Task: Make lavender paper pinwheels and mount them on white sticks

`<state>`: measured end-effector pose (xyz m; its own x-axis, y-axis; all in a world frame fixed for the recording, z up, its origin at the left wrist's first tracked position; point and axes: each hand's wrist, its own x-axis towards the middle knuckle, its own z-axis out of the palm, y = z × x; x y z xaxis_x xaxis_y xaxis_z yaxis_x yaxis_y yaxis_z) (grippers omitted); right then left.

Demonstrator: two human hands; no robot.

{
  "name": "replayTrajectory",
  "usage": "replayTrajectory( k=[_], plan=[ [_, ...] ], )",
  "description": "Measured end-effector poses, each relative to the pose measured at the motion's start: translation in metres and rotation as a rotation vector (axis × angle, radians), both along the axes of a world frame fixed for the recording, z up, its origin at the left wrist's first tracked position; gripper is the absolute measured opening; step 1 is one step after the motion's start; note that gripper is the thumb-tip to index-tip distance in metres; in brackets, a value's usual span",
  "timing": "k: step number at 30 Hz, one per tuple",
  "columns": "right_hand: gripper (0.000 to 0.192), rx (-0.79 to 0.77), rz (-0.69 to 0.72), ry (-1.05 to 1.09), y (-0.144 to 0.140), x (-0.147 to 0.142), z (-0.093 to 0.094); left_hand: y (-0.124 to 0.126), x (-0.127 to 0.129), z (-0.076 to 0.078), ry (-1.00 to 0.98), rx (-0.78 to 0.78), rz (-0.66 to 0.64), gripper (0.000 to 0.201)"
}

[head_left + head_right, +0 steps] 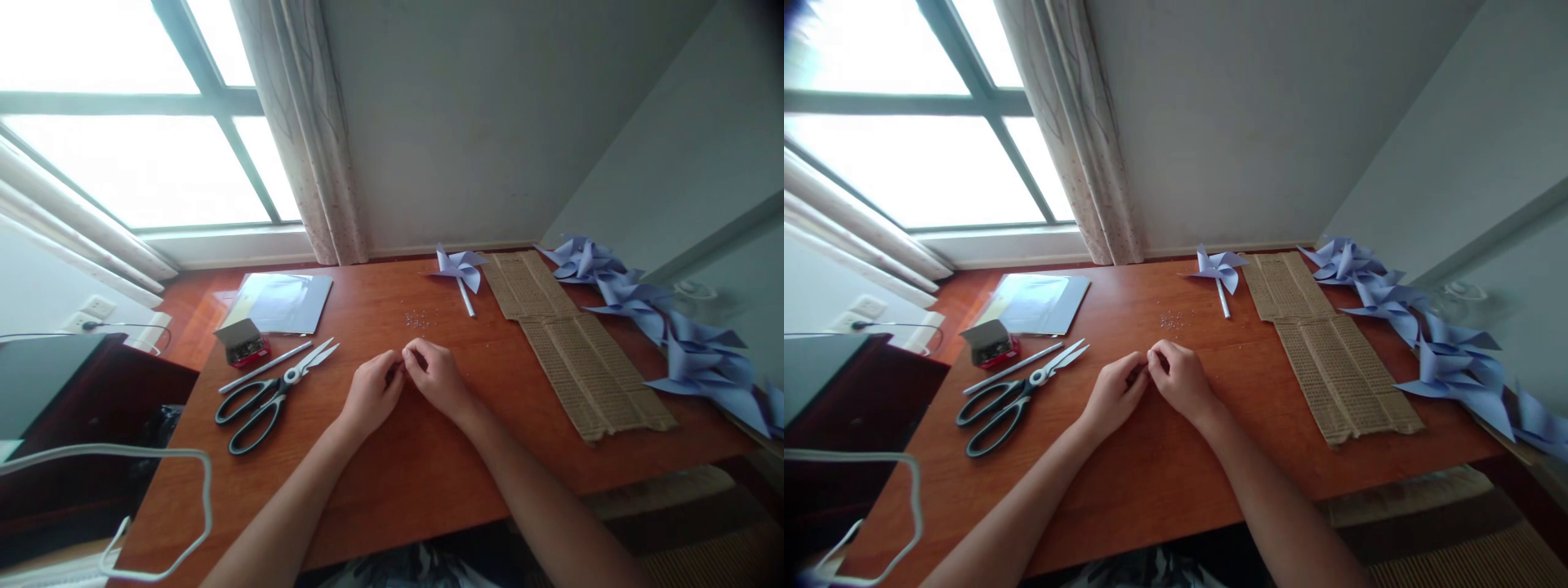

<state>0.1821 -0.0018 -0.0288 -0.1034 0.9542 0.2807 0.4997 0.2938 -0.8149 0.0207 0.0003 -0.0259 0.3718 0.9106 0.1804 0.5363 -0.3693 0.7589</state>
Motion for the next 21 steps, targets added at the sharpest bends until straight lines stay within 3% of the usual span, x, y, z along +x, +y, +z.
replayTrajectory(
  k=[7,12,13,15,17,21],
  plan=[
    [0.014,0.018,0.022,-0.072,-0.001,0.000,-0.002,0.004,-0.002,0.006,0.047,0.040,0.054,0.015],
    [0.013,0.032,0.065,-0.130,-0.004,-0.003,-0.001,0.035,-0.034,0.032,0.172,0.138,0.318,0.018],
    [0.013,0.035,0.075,-0.137,-0.004,-0.003,-0.001,0.045,-0.042,0.038,0.228,0.163,0.396,0.018],
    [0.013,0.044,0.089,-0.149,-0.005,-0.005,-0.002,0.064,-0.058,0.046,0.557,0.197,0.539,0.022],
    [0.013,0.053,0.093,-0.157,-0.005,-0.005,-0.003,0.082,-0.068,0.049,0.855,0.148,0.548,0.028],
    [0.013,0.072,0.083,-0.166,-0.004,-0.005,-0.004,0.103,-0.073,0.047,0.944,0.121,0.491,0.031]
  ],
)
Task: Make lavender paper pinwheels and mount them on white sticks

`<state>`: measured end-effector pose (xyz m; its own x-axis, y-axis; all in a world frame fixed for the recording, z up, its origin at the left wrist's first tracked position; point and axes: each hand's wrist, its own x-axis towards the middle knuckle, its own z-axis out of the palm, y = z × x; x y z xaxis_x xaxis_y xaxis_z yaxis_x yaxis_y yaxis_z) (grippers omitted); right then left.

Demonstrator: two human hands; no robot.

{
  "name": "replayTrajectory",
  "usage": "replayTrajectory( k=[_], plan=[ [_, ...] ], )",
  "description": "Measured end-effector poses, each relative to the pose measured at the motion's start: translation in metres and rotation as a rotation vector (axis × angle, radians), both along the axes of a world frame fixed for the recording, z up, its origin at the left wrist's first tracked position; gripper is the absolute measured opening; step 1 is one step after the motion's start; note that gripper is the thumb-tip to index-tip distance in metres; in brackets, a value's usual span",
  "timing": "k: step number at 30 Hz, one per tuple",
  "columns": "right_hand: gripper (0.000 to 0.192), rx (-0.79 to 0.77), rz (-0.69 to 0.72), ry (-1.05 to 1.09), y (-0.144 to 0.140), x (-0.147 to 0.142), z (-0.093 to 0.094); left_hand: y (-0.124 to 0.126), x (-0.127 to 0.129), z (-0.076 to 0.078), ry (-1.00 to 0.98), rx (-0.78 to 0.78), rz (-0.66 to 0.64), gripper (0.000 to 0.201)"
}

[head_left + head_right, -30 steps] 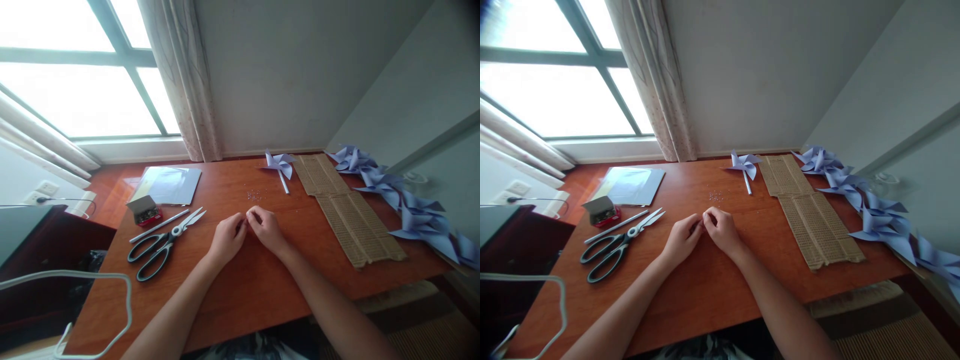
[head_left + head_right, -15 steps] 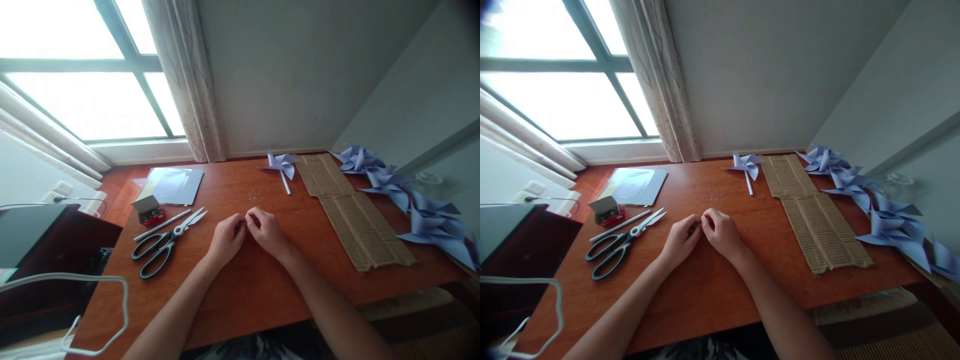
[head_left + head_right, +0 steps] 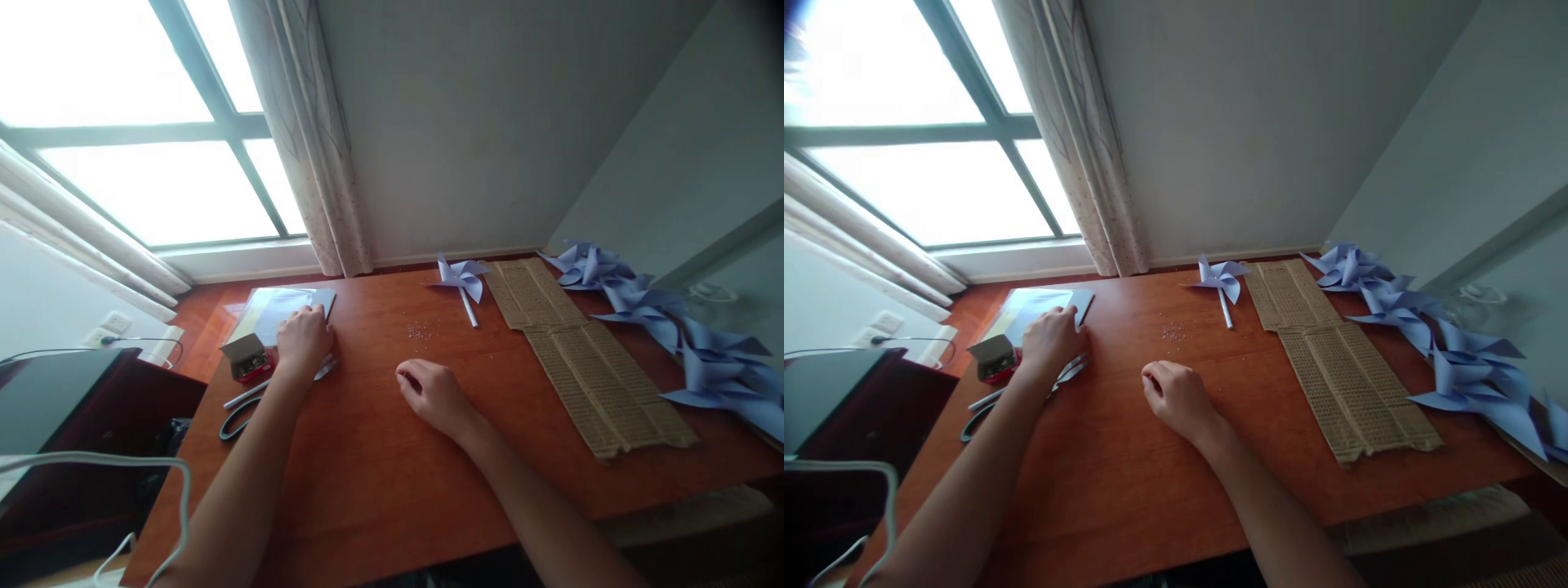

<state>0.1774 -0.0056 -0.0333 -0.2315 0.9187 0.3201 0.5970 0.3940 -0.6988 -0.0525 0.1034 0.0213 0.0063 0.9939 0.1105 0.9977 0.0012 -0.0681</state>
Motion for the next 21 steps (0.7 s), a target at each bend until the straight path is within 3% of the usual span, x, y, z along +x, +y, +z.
replayTrajectory(
  k=[12,21],
  plan=[
    [0.014,0.025,0.034,-0.023,-0.001,-0.001,0.001,0.013,-0.023,0.000,0.001,-0.051,-0.002,0.041],
    [0.014,0.016,0.030,-0.021,0.000,-0.001,-0.002,0.011,-0.027,0.002,-0.038,-0.003,0.126,0.041]
  ],
)
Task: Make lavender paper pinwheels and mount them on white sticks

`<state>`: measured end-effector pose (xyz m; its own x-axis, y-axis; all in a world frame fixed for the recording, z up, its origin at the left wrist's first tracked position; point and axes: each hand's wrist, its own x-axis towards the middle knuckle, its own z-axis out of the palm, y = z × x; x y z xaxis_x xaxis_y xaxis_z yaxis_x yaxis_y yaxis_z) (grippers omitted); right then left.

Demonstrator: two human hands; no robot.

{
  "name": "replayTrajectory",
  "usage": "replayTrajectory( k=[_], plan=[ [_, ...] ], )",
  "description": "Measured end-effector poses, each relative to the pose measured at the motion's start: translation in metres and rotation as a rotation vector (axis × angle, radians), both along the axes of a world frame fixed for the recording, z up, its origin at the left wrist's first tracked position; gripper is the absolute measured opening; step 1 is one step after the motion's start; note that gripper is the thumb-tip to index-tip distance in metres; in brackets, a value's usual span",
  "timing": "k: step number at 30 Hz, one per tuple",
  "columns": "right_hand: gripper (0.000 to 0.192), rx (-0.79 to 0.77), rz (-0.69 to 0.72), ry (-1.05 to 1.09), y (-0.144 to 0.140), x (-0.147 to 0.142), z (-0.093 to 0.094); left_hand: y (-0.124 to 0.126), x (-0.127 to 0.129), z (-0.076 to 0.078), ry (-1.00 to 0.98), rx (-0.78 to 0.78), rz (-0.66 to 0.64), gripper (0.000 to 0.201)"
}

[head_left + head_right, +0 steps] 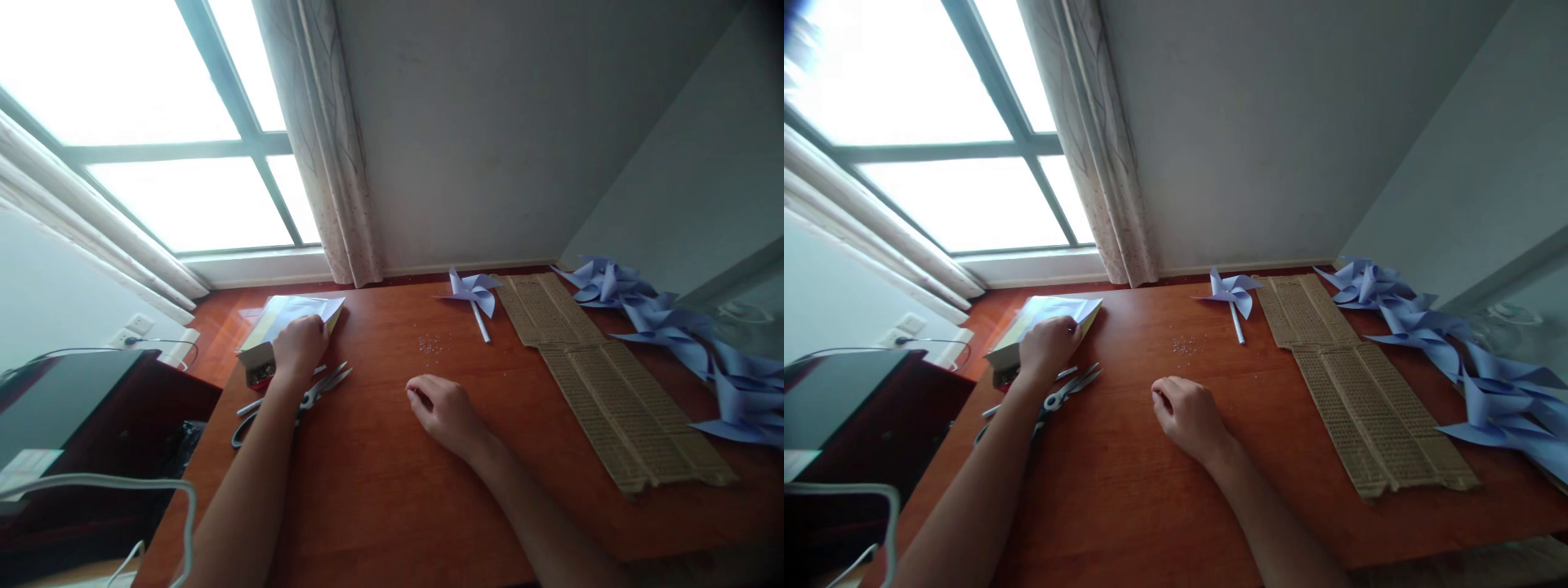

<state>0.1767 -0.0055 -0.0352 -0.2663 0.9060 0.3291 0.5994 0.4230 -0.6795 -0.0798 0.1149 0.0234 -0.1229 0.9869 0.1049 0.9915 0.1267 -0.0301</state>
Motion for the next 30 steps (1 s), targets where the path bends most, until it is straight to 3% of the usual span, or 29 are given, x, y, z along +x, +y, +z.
replayTrajectory(
  k=[11,19,21,24,27,30],
  plan=[
    [0.014,0.000,0.001,0.000,-0.001,0.000,0.000,-0.009,0.009,-0.003,-0.044,0.050,-0.047,0.034],
    [0.017,-0.012,-0.003,0.051,-0.002,-0.001,0.003,-0.024,0.029,0.016,-0.102,0.311,-0.041,0.034],
    [0.017,-0.066,-0.024,0.156,-0.001,-0.002,0.003,-0.032,0.036,0.022,-0.204,0.453,-0.112,0.032],
    [0.021,-0.295,-0.070,0.493,0.002,-0.001,0.004,-0.050,0.049,0.027,-0.394,0.562,-0.298,0.028],
    [0.049,-0.517,-0.019,0.906,0.004,0.003,0.010,-0.074,0.062,0.026,-0.598,0.568,-0.538,0.018],
    [0.071,-0.565,0.111,1.156,0.005,0.007,0.020,-0.098,0.071,0.020,-0.717,0.478,-0.759,0.009]
  ],
)
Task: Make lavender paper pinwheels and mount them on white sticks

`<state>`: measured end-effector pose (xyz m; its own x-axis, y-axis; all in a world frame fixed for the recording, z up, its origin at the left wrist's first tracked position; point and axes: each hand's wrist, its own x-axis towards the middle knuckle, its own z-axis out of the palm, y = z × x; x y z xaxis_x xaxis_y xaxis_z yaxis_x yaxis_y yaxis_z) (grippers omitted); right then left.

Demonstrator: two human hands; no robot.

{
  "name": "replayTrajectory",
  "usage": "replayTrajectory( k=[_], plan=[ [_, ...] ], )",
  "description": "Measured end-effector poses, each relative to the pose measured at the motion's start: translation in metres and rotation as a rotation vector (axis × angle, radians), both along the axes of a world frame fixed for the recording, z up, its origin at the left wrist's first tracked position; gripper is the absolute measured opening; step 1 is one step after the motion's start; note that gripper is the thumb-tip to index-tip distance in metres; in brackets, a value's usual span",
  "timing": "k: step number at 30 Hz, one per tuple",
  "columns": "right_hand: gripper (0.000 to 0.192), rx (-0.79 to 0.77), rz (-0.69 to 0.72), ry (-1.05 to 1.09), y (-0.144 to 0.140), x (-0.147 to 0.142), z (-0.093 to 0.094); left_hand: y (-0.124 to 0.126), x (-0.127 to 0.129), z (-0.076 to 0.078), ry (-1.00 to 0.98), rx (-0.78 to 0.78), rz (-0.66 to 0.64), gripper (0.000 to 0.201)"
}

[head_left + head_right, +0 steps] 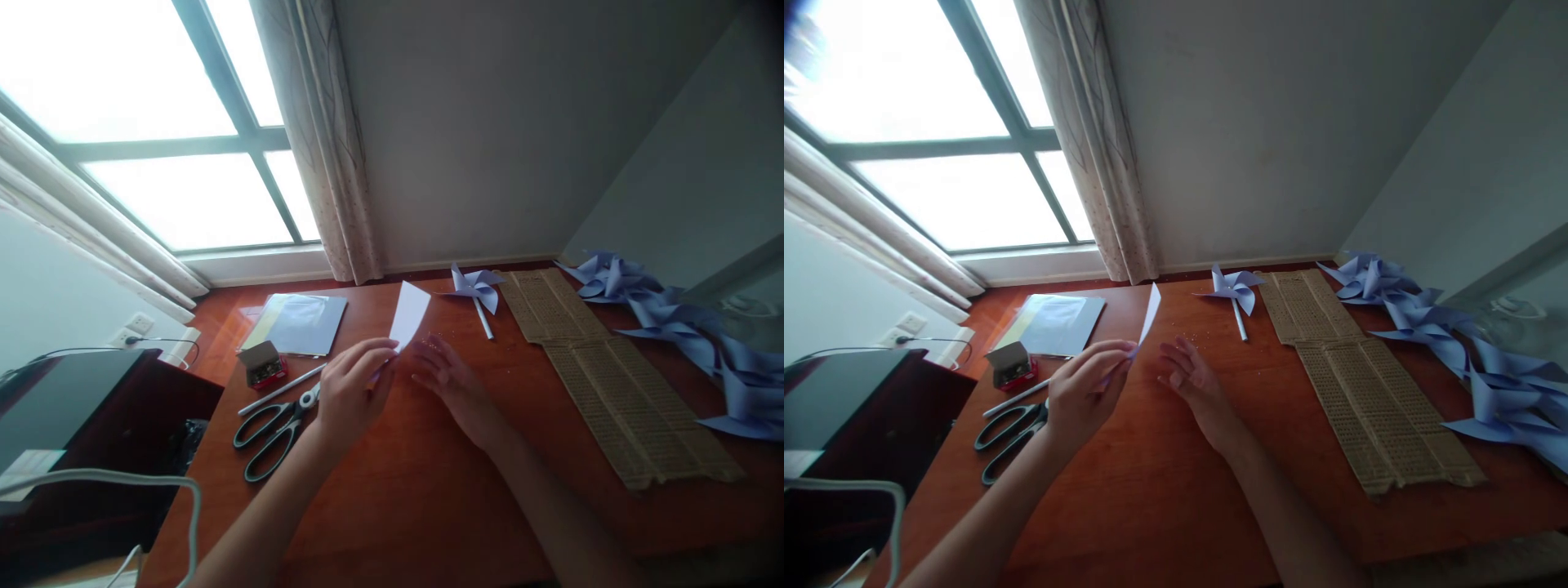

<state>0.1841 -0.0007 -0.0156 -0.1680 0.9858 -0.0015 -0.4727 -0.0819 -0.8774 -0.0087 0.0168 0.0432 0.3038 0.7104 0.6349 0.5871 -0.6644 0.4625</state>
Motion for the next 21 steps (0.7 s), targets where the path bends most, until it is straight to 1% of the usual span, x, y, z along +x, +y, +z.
replayTrajectory(
  k=[2,5,7,9,11,13,14,15,18,19,20,21],
  plan=[
    [0.072,0.049,0.043,0.073,-0.001,0.001,0.007,-0.012,0.003,-0.004,-0.012,-0.041,-0.118,0.012],
    [0.065,0.125,0.061,0.071,-0.002,-0.001,0.013,-0.022,0.004,-0.011,-0.067,-0.131,-0.232,0.015],
    [0.059,0.143,0.036,0.032,-0.001,-0.002,0.014,-0.025,0.004,-0.017,-0.107,-0.207,-0.273,0.014],
    [0.056,0.129,0.012,-0.029,0.000,-0.003,0.014,-0.026,0.004,-0.023,-0.127,-0.274,-0.290,0.013],
    [0.057,0.097,-0.008,-0.090,0.000,-0.002,0.013,-0.028,0.005,-0.027,-0.122,-0.321,-0.317,0.012],
    [0.059,0.062,-0.028,-0.113,0.001,-0.001,0.013,-0.028,0.005,-0.028,-0.118,-0.346,-0.342,0.013],
    [0.058,0.044,-0.037,-0.104,0.001,0.000,0.013,-0.028,0.004,-0.027,-0.130,-0.343,-0.328,0.014],
    [0.057,0.023,-0.043,-0.083,0.001,0.000,0.012,-0.027,0.003,-0.026,-0.151,-0.332,-0.286,0.016],
    [0.053,-0.041,-0.052,0.004,0.002,0.003,0.009,-0.021,-0.004,-0.025,-0.238,-0.288,-0.048,0.019],
    [0.053,-0.062,-0.056,0.024,0.002,0.004,0.008,-0.018,-0.008,-0.025,-0.266,-0.305,0.021,0.022],
    [0.053,-0.080,-0.061,0.035,0.002,0.004,0.006,-0.014,-0.012,-0.027,-0.300,-0.353,0.062,0.027],
    [0.054,-0.093,-0.065,0.035,0.002,0.005,0.005,-0.012,-0.015,-0.029,-0.344,-0.434,0.078,0.031]
  ],
)
